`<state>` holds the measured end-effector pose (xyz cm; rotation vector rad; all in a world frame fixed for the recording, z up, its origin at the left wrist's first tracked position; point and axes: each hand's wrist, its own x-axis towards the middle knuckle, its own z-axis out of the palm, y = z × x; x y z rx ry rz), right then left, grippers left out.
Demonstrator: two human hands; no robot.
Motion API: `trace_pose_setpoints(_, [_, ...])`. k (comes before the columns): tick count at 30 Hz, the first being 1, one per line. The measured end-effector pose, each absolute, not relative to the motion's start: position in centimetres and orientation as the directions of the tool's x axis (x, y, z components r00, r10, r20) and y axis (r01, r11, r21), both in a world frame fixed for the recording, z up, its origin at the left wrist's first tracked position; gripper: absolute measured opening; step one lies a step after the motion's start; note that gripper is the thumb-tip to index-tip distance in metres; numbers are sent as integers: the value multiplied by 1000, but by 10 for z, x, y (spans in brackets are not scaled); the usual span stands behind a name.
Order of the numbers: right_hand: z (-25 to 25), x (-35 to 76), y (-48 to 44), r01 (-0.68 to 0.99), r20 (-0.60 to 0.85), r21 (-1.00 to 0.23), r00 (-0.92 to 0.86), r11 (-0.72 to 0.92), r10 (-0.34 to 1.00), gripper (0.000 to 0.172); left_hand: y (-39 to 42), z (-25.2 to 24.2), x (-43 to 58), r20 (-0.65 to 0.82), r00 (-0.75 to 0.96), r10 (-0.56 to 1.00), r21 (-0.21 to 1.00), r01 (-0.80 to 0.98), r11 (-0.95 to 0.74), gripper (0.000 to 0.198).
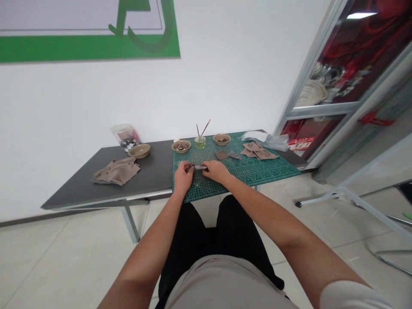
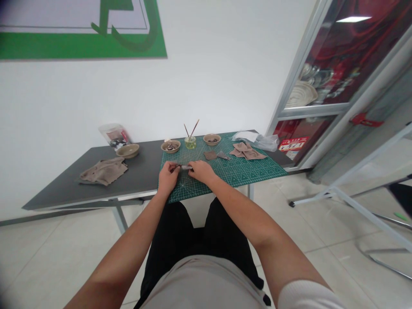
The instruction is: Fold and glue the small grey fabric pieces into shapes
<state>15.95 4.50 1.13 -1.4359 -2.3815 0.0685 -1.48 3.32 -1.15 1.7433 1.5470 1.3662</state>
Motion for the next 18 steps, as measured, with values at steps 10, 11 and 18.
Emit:
trace_pose_setpoints(10, [16,154,47,861,260,-328,-314,390,913,21,30,-6,-14,346,11,938,786,542,-296,14])
trace_pose_setpoints(11, [16,153,48,857,267,-353,-292,375,918,21,30,-6,-14,346,17,938,786,540,-300,15])
trace_pose_setpoints(18, [8,147,53,552,244,-792,-104,260,964,16,31,-3,-15,307,-4,952,802,540,-256,17])
